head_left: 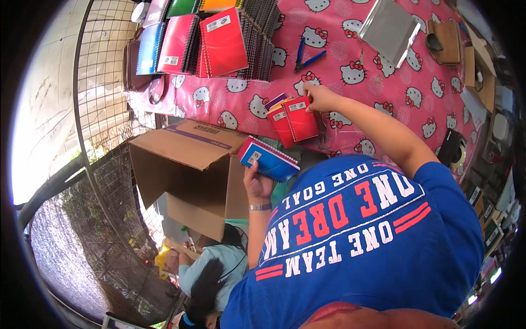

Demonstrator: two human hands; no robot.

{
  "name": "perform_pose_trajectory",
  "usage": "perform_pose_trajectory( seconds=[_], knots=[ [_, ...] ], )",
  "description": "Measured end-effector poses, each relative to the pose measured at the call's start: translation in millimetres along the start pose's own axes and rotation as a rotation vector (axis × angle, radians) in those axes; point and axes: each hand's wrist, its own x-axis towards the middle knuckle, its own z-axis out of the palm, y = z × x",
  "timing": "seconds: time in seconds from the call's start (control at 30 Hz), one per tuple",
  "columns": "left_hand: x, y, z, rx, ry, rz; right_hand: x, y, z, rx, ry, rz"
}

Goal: The person organizes stacks of colorful notebooks on a table, places a stack into a clear plastic bag, and then seals the bag with tape.

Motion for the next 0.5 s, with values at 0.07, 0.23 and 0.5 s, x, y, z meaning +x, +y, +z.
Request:
perform_pose_trajectory(
  seconds=[0.07, 0.23, 0.5],
  knots=[
    [1, 1, -1, -0.014, -0.007, -0.003, -2, 10, 3, 0.133, -0.051, 0.061],
    [1, 4, -4, 0.031, -0.028, 0.008, -20, 18, 34, 0.447, -0.066, 0.096],
    [2, 0, -7, 0.033, -0.020, 0.005, -16, -5, 46, 0.029, 0.056, -0.017]
  ],
)
